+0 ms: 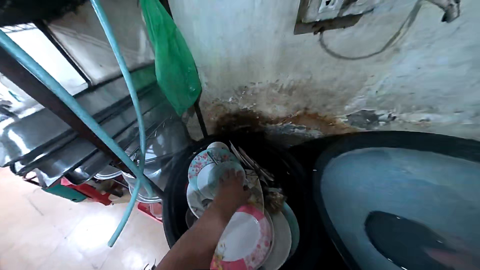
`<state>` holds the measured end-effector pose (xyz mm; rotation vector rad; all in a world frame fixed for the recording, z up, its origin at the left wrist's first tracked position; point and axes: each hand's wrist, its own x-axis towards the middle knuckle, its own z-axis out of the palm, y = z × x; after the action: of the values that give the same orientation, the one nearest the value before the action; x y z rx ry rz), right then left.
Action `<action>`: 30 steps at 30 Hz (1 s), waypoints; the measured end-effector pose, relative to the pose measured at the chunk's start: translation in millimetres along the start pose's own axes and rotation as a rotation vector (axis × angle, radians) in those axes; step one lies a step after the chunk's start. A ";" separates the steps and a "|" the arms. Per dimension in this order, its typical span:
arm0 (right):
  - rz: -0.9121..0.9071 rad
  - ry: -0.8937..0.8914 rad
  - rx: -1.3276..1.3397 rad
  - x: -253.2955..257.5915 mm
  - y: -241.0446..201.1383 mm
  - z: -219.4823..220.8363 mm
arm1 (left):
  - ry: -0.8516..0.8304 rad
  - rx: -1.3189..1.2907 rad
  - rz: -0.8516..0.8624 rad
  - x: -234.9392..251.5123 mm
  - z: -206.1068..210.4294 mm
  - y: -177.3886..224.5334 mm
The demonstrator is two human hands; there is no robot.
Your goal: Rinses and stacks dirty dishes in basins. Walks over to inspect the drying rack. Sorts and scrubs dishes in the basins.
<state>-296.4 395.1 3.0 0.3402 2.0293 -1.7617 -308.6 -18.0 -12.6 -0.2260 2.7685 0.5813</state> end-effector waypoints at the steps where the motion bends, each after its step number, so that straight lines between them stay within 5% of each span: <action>1: -0.024 -0.014 0.002 5.0 -6.6 10.1 | -0.019 0.017 -0.050 7.3 9.0 2.9; 4: -0.013 -0.037 0.031 14.2 -34.2 50.8 | -0.091 0.137 -0.095 8.3 19.5 29.3; 10: -0.064 -0.035 0.032 32.8 -101.3 138.5 | -0.086 0.029 0.103 -21.9 -16.1 83.0; 15: -0.388 0.077 -0.358 46.9 -146.0 185.2 | -0.100 -0.327 0.035 12.9 -39.9 70.6; 19: -0.634 0.175 -0.659 57.4 -160.3 201.9 | -0.165 -0.267 0.217 21.6 -82.5 49.3; 26: -0.521 0.267 -0.522 76.7 -92.7 127.8 | -0.081 -0.343 0.107 -61.3 -105.6 3.5; 28: -0.509 0.303 -0.586 73.8 -57.2 86.2 | 0.004 -0.232 0.219 -107.1 -77.5 -10.4; 30: -0.534 0.341 -0.630 68.4 -22.6 42.3 | 0.289 -0.088 0.521 -138.1 -18.4 -39.5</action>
<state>-359.9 343.5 -13.7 -0.1264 2.9947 -1.2539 -174.8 -48.9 33.6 0.4445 3.0921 0.8521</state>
